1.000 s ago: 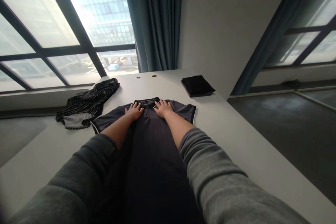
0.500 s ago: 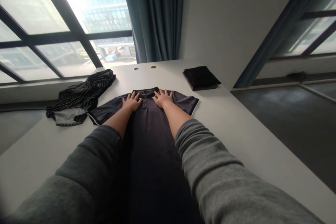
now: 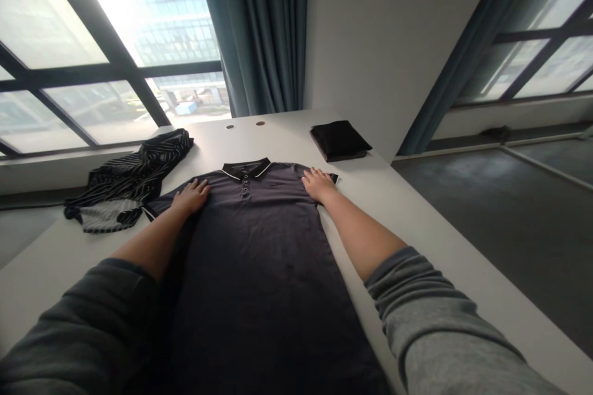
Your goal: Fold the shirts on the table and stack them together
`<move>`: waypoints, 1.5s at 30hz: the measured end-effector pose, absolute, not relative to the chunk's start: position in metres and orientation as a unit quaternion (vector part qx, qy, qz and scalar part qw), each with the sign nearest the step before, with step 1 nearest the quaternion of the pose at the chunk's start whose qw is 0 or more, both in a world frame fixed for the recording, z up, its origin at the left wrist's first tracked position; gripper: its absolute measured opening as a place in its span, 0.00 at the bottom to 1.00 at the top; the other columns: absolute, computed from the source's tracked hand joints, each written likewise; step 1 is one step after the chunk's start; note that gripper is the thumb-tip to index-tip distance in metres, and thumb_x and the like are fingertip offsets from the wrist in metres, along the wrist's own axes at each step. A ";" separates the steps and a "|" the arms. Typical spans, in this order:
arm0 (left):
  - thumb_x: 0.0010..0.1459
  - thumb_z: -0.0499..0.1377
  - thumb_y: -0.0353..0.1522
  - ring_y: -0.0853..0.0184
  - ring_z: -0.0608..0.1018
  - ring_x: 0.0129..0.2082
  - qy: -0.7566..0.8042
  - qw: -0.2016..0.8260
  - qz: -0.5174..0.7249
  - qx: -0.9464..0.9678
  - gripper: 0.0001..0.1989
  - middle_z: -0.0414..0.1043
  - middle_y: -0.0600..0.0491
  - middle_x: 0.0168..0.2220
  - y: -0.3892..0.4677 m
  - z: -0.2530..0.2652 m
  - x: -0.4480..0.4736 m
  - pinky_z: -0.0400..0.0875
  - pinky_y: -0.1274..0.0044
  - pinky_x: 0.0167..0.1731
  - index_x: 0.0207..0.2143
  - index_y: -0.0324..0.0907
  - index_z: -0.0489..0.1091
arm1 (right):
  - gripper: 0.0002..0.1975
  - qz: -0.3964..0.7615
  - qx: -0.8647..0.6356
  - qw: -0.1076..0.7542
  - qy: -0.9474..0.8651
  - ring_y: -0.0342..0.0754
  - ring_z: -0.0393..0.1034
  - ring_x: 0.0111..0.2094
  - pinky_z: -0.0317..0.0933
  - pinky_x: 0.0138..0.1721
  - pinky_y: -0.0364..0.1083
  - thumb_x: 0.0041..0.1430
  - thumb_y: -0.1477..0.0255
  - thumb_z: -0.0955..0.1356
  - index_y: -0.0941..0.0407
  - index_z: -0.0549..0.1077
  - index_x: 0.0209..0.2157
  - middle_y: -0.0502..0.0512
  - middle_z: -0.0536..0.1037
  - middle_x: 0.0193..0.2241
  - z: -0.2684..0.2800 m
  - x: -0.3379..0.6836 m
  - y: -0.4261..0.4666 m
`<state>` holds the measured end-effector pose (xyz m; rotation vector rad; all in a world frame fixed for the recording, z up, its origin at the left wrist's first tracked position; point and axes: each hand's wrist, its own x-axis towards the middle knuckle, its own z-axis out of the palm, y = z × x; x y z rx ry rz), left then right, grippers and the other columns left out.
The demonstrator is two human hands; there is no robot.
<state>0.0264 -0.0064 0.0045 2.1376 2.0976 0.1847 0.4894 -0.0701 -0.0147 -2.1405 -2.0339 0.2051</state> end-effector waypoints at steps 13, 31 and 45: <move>0.71 0.44 0.44 0.44 0.55 0.74 0.687 0.046 0.043 0.724 0.30 0.52 0.40 0.75 -0.024 0.003 -0.047 0.55 0.45 0.66 0.70 0.46 0.63 | 0.31 0.051 -0.677 0.089 -0.729 0.62 0.50 0.74 0.47 0.72 0.59 0.73 0.58 0.61 0.51 0.62 0.72 0.58 0.55 0.74 -0.020 0.521 -0.069; 0.70 0.47 0.41 0.56 0.58 0.74 0.645 0.051 0.157 0.746 0.29 0.60 0.51 0.72 -0.091 -0.019 -0.085 0.51 0.61 0.73 0.69 0.45 0.66 | 0.11 0.007 -0.643 0.222 -0.733 0.56 0.73 0.47 0.66 0.54 0.51 0.64 0.66 0.68 0.53 0.81 0.42 0.59 0.80 0.45 0.008 0.518 -0.166; 0.68 0.50 0.51 0.54 0.65 0.71 0.568 0.042 0.164 0.806 0.36 0.58 0.46 0.73 -0.159 -0.006 -0.085 0.59 0.62 0.70 0.70 0.42 0.63 | 0.11 -0.006 -0.622 0.236 -0.747 0.55 0.72 0.50 0.64 0.58 0.51 0.62 0.70 0.70 0.55 0.81 0.44 0.61 0.78 0.46 -0.006 0.533 -0.176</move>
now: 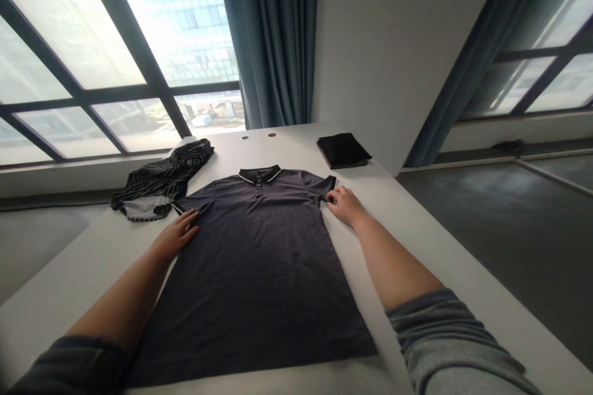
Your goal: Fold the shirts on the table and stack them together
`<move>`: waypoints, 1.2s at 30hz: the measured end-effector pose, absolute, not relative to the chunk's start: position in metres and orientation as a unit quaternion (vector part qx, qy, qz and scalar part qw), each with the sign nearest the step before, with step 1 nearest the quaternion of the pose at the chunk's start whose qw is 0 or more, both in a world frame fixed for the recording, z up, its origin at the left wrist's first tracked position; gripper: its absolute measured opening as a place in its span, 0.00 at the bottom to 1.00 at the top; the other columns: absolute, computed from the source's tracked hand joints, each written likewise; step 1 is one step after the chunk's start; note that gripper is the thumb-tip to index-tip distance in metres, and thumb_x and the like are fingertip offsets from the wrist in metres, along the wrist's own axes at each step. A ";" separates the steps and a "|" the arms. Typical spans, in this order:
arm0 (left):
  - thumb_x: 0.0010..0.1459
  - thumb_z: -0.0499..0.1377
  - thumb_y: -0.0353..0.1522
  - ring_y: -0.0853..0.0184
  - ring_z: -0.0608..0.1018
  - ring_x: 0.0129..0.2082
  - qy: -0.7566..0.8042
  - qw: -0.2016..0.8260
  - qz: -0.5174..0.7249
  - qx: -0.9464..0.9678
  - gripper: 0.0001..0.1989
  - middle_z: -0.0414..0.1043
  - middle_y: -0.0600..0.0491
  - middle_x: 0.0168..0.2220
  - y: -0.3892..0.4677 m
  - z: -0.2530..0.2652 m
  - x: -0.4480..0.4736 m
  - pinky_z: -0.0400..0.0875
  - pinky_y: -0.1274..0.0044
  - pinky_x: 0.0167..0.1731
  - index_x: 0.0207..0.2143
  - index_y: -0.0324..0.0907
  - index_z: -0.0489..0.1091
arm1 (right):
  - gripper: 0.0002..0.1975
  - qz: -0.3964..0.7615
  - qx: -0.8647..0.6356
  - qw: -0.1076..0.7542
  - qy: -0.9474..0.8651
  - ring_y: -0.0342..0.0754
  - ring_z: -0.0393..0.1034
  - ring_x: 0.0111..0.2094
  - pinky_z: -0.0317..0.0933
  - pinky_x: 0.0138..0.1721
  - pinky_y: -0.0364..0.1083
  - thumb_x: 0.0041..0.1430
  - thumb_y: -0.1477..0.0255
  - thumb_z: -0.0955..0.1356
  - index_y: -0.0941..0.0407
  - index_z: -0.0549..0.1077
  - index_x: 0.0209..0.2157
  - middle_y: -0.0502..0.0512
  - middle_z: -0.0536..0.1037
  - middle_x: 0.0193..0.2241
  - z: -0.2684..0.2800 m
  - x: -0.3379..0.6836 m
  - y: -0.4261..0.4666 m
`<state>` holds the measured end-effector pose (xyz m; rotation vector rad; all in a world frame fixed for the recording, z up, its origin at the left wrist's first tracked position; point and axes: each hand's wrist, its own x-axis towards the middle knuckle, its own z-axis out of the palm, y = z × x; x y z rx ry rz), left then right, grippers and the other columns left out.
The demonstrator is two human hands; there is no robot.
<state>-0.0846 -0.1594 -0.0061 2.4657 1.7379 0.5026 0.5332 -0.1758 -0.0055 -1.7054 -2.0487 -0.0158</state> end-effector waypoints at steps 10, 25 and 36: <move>0.68 0.48 0.50 0.52 0.65 0.71 0.595 0.008 0.125 0.794 0.35 0.64 0.43 0.70 -0.234 -0.010 -0.095 0.60 0.59 0.70 0.68 0.40 0.67 | 0.22 -0.008 -0.614 0.227 -0.756 0.62 0.66 0.63 0.57 0.68 0.58 0.64 0.72 0.67 0.61 0.76 0.58 0.68 0.75 0.59 0.006 0.509 -0.222; 0.73 0.51 0.46 0.54 0.64 0.72 0.479 -0.027 0.113 0.870 0.27 0.56 0.52 0.74 -0.390 -0.006 -0.035 0.64 0.56 0.68 0.71 0.56 0.61 | 0.32 0.071 -0.520 0.074 -0.848 0.64 0.47 0.75 0.37 0.73 0.68 0.72 0.60 0.64 0.58 0.62 0.72 0.68 0.55 0.73 0.026 0.428 -0.365; 0.74 0.51 0.46 0.54 0.61 0.73 0.465 -0.006 0.068 0.882 0.29 0.52 0.54 0.75 -0.401 0.003 -0.042 0.61 0.55 0.69 0.74 0.59 0.54 | 0.34 0.165 -0.496 0.080 -0.849 0.62 0.44 0.76 0.39 0.74 0.66 0.71 0.56 0.65 0.51 0.60 0.73 0.60 0.51 0.75 0.030 0.409 -0.424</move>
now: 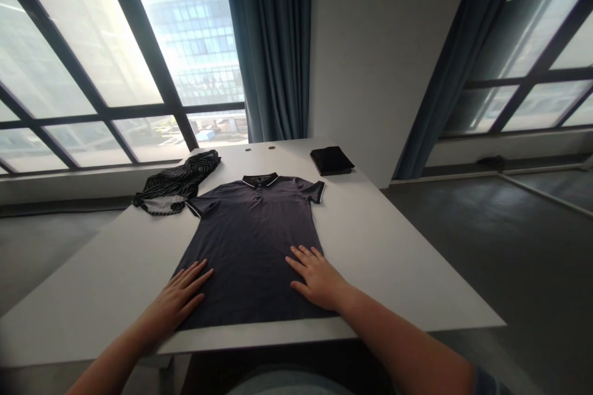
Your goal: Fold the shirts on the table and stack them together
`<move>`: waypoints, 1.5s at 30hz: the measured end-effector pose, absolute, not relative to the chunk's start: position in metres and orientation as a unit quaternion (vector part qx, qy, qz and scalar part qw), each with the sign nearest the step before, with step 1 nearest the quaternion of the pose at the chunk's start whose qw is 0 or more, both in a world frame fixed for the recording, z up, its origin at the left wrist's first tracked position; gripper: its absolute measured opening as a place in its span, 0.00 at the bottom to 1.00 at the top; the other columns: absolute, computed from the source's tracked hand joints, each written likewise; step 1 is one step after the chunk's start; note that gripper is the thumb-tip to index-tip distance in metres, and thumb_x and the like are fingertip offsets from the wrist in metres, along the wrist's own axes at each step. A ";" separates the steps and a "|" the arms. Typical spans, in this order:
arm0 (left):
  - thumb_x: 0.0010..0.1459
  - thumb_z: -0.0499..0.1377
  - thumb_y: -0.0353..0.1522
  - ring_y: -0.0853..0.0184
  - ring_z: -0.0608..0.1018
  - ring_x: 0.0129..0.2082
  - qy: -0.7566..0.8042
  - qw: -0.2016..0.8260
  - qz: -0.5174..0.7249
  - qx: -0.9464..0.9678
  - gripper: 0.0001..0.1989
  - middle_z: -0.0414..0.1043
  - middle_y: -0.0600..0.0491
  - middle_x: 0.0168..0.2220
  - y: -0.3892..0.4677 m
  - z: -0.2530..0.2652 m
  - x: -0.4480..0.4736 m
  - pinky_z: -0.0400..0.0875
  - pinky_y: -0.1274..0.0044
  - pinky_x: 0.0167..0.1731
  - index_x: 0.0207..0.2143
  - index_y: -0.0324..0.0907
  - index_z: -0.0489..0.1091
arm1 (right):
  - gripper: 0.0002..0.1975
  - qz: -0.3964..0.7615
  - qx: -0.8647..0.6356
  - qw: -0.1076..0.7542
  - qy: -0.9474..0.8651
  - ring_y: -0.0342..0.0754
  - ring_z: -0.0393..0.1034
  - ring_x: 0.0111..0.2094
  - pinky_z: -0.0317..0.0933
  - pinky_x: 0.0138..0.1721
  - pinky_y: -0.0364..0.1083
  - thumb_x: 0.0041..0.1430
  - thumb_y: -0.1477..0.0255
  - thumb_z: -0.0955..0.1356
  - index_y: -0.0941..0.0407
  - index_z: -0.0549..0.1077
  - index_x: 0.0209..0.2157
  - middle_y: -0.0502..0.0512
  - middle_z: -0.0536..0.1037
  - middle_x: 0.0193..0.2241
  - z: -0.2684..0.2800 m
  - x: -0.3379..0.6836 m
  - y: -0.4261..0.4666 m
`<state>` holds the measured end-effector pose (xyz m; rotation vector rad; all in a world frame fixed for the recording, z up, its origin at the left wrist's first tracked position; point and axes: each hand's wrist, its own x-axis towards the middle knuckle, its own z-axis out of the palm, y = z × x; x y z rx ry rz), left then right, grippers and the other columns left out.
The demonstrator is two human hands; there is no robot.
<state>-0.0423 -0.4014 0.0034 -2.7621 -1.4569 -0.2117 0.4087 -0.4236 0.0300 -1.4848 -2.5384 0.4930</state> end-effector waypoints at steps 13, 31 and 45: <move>0.72 0.47 0.47 0.59 0.82 0.56 -0.579 -0.006 -0.240 -0.779 0.25 0.79 0.52 0.58 -0.423 -0.004 -0.130 0.79 0.69 0.56 0.54 0.50 0.80 | 0.18 -0.013 -0.625 0.224 -0.748 0.59 0.74 0.54 0.65 0.59 0.56 0.68 0.73 0.64 0.57 0.81 0.52 0.64 0.82 0.51 0.051 0.499 -0.279; 0.69 0.50 0.48 0.55 0.83 0.52 -0.633 0.024 -0.227 -0.740 0.22 0.80 0.52 0.55 -0.430 -0.008 -0.134 0.79 0.61 0.55 0.51 0.51 0.78 | 0.11 -0.075 -0.570 0.173 -0.800 0.58 0.70 0.49 0.59 0.55 0.55 0.68 0.72 0.67 0.56 0.83 0.43 0.61 0.84 0.43 0.020 0.531 -0.202; 0.70 0.48 0.49 0.55 0.83 0.52 -0.622 0.036 -0.212 -0.753 0.23 0.80 0.52 0.55 -0.428 -0.008 -0.134 0.80 0.62 0.54 0.52 0.51 0.77 | 0.10 -0.043 -0.526 0.161 -0.834 0.56 0.70 0.46 0.60 0.52 0.51 0.67 0.73 0.67 0.57 0.82 0.39 0.61 0.82 0.40 0.022 0.519 -0.209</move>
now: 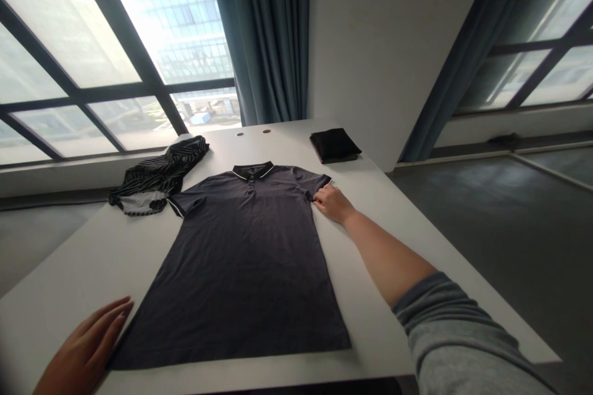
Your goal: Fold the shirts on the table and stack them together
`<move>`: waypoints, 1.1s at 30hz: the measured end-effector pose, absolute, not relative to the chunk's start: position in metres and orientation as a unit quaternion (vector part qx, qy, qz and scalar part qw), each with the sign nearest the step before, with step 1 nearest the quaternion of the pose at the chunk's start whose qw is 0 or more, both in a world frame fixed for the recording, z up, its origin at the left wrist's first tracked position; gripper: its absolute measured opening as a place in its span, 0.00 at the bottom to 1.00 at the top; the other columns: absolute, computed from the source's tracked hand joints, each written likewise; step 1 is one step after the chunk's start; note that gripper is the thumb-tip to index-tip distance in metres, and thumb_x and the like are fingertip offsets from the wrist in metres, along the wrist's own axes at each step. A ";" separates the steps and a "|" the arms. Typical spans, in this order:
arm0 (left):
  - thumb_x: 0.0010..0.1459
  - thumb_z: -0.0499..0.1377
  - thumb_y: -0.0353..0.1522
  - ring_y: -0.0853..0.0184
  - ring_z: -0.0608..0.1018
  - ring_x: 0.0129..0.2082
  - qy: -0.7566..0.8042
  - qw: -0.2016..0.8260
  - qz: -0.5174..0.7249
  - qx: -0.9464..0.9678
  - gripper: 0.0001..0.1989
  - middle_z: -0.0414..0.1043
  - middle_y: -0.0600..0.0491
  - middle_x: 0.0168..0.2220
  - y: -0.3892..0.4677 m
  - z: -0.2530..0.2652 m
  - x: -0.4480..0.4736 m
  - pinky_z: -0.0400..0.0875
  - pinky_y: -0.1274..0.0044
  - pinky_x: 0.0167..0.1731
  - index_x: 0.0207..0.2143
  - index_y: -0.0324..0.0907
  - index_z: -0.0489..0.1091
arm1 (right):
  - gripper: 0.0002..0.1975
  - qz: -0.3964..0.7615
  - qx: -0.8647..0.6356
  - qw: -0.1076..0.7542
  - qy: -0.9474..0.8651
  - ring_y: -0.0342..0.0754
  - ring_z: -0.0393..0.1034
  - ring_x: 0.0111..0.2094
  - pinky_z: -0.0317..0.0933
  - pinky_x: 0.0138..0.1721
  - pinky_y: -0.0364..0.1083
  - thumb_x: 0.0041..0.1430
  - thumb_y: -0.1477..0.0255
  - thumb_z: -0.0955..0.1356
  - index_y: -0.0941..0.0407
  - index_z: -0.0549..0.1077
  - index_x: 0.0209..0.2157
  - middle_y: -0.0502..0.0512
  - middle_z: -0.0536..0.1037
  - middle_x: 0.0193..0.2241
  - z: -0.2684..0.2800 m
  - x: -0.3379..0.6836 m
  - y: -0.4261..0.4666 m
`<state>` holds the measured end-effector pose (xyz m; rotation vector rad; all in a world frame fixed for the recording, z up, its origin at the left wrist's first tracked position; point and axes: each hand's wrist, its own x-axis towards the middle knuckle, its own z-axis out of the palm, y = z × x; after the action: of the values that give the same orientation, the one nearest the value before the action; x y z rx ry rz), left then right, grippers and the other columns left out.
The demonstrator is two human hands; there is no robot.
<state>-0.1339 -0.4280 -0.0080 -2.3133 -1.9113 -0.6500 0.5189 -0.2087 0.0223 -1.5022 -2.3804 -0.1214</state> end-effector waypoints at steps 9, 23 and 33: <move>0.69 0.49 0.49 0.56 0.83 0.51 -0.623 0.042 -0.215 -0.751 0.23 0.80 0.51 0.54 -0.428 -0.010 -0.134 0.80 0.65 0.54 0.50 0.50 0.78 | 0.12 -0.044 -0.522 0.207 -0.826 0.56 0.71 0.47 0.61 0.55 0.52 0.68 0.69 0.65 0.57 0.82 0.39 0.61 0.81 0.42 0.021 0.518 -0.209; 0.69 0.48 0.49 0.56 0.84 0.47 -0.638 0.034 -0.220 -0.737 0.22 0.83 0.52 0.48 -0.423 0.006 -0.122 0.81 0.64 0.49 0.46 0.50 0.79 | 0.18 -0.012 -0.542 0.266 -0.797 0.56 0.74 0.49 0.64 0.56 0.52 0.63 0.78 0.67 0.56 0.78 0.53 0.59 0.82 0.47 0.008 0.518 -0.190; 0.72 0.50 0.41 0.62 0.84 0.42 -0.448 -0.108 -0.125 -0.879 0.17 0.83 0.50 0.41 -0.334 0.075 0.130 0.75 0.73 0.44 0.42 0.47 0.78 | 0.17 -0.025 -0.549 0.259 -0.794 0.55 0.72 0.51 0.62 0.58 0.51 0.65 0.80 0.66 0.58 0.78 0.52 0.61 0.81 0.48 0.013 0.519 -0.191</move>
<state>0.1299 -0.3336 0.0747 -2.9690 -1.5127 -0.4239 0.5187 -0.1908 0.0135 -1.4887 -2.1527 -0.0672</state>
